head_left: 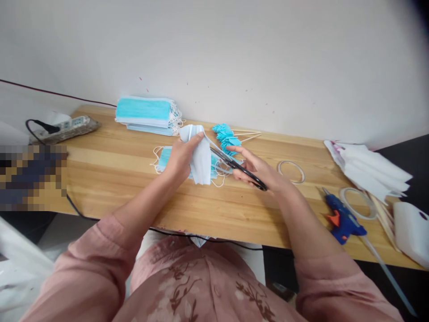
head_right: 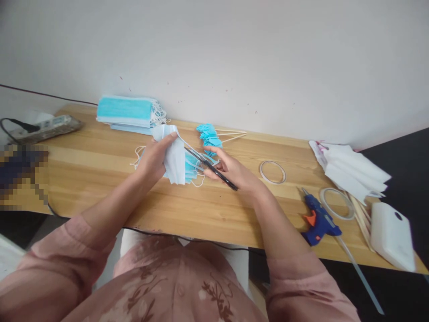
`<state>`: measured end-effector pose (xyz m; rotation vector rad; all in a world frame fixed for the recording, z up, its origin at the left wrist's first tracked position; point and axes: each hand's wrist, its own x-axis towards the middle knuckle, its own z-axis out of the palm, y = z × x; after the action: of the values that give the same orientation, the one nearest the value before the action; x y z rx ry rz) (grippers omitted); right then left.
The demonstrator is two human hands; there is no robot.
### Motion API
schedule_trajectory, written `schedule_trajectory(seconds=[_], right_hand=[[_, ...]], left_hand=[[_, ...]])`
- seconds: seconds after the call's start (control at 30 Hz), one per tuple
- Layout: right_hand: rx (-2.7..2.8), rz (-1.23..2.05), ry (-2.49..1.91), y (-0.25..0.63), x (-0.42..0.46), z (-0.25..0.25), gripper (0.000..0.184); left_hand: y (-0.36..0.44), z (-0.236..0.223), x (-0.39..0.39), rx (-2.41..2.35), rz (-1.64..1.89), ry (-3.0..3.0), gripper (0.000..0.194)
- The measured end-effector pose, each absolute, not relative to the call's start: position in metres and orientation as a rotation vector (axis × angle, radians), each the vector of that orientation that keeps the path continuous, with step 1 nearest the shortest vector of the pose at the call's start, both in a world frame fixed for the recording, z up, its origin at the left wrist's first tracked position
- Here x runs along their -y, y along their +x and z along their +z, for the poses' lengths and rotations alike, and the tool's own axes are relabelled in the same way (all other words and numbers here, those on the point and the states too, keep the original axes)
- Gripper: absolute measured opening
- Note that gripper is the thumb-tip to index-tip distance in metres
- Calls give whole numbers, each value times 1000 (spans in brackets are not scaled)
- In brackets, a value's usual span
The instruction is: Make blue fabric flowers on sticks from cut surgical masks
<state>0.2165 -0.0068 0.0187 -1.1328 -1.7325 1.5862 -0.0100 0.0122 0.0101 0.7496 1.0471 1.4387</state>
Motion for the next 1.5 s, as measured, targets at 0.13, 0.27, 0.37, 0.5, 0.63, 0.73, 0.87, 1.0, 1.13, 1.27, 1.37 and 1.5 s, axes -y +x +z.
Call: schedule_trajectory(seconds=[0.13,0.27,0.37,0.5,0.63,0.73,0.87,1.0,1.13,1.27,1.37,1.5], right_hand=[[1872,1649,-1212,244,5,37,70],[1850,1580,-1140,252,9,46,64],[1711,1548,-1059,235,15,40,48],[1662,1523,-1112,208,19,30,41],[1659,1554,-1181,200,19,27,35],[1629,1587,-1186,201,17,24,33],[1634,1567,-1193,198,16,20,36],[1622,1502,-1195,192,17,19,41],[1568,1502,-1157,189,18,20,46],[1572,1501,-1138,188,17,19,49],[1551,1503,-1112,187,18,16,47],[1544,1509,-1055,186,18,14,48]], left_hand=[[-12,11,-15,-1081,1510,704,43],[-11,13,-13,-1091,1520,698,43],[-8,12,-11,-1080,1475,711,42],[-6,12,-8,-1031,1426,722,39],[-6,13,-8,-1007,1441,696,37],[-6,13,-9,-989,1479,673,36],[-5,12,-8,-956,1477,683,37],[-1,13,-5,-905,1431,686,39],[1,12,-2,-863,1368,708,41],[1,11,-1,-852,1318,721,41],[1,11,-1,-865,1322,720,39],[1,11,1,-868,1307,730,36]])
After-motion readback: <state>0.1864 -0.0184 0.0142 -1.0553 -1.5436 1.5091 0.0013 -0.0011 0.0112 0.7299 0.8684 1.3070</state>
